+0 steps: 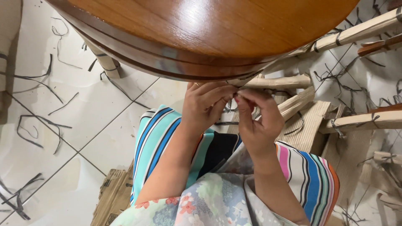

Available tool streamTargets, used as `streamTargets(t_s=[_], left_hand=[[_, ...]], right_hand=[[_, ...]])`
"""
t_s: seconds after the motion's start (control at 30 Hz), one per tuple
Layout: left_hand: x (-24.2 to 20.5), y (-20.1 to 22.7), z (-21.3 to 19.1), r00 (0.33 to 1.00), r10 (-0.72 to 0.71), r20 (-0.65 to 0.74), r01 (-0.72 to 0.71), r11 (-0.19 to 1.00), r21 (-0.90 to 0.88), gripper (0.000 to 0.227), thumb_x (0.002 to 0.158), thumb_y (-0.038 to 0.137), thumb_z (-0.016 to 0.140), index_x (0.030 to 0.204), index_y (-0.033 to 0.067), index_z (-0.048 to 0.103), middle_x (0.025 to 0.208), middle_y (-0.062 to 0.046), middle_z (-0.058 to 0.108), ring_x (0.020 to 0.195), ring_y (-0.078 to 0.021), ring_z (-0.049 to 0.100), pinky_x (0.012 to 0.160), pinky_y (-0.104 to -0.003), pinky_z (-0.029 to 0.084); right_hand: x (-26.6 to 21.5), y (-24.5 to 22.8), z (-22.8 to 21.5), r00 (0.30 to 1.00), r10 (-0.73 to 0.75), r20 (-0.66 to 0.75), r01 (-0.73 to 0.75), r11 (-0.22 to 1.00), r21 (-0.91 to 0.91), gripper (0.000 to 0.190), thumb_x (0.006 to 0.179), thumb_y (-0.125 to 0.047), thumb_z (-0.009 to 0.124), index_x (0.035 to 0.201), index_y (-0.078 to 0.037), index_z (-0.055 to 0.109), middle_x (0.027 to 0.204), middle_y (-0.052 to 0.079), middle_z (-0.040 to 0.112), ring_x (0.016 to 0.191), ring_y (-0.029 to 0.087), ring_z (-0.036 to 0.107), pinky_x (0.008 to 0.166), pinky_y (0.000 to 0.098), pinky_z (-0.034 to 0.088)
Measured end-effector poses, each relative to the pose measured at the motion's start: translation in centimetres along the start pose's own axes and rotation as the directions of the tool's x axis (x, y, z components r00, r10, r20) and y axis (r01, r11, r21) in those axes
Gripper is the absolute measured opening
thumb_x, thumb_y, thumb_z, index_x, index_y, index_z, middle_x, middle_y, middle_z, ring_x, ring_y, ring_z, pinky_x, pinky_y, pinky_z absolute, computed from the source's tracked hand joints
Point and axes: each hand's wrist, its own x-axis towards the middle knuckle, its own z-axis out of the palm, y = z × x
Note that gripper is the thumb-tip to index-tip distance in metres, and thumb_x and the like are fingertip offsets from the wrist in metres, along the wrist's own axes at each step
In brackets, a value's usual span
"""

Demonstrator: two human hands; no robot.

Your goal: Wrap furniture legs with cardboard and secure them with plastic ties

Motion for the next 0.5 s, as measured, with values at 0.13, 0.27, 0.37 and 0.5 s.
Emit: streamTargets(t_s=[0.13,0.27,0.37,0.5], left_hand=[[-0.1,0.0,-0.1,1.000,-0.020,0.002,0.020,1.000,0.016,0.011,0.097,0.018,0.070,0.103,0.0232,0.077,0.096,0.002,0.075,0.090,-0.0276,0.071,0.092,-0.036,0.049],[0.2,0.6,0.1,0.994,-0.103,-0.025,0.101,0.993,-0.057,0.011,0.098,0.020,0.070,0.104,0.0244,0.077,0.094,0.004,0.076,0.087,-0.0269,0.071,0.092,-0.035,0.050],[0.6,1.0,-0.3,0.987,-0.159,-0.019,0.156,0.981,-0.116,0.010,0.097,0.019,0.072,0.104,0.0239,0.077,0.092,0.003,0.077,0.087,-0.0277,0.073,0.091,-0.035,0.052],[0.6,0.9,-0.3,0.983,-0.180,-0.035,0.174,0.977,-0.126,0.008,0.096,0.017,0.073,0.101,0.0211,0.077,0.088,0.000,0.076,0.084,-0.0305,0.074,0.087,-0.035,0.053]], right_hand=[[0.7,0.2,-0.6,0.999,0.012,0.043,-0.009,0.997,-0.072,0.005,0.099,0.004,0.073,0.103,0.004,0.073,0.086,0.017,0.068,0.069,0.031,0.068,0.069,0.0384,0.056],[0.0,0.6,0.1,0.999,0.052,0.003,-0.051,0.999,-0.006,0.008,0.098,0.009,0.073,0.097,0.002,0.077,0.075,0.014,0.068,0.063,0.025,0.066,0.069,0.0351,0.055],[-1.4,2.0,1.0,0.993,0.119,-0.021,-0.118,0.990,0.072,0.011,0.095,0.013,0.073,0.098,0.004,0.077,0.070,0.013,0.070,0.058,0.018,0.066,0.066,0.0302,0.054],[-3.6,2.8,1.9,0.971,0.237,-0.024,-0.225,0.947,0.231,0.011,0.096,0.015,0.069,0.104,0.008,0.072,0.080,0.018,0.072,0.066,0.019,0.071,0.068,0.0332,0.057]])
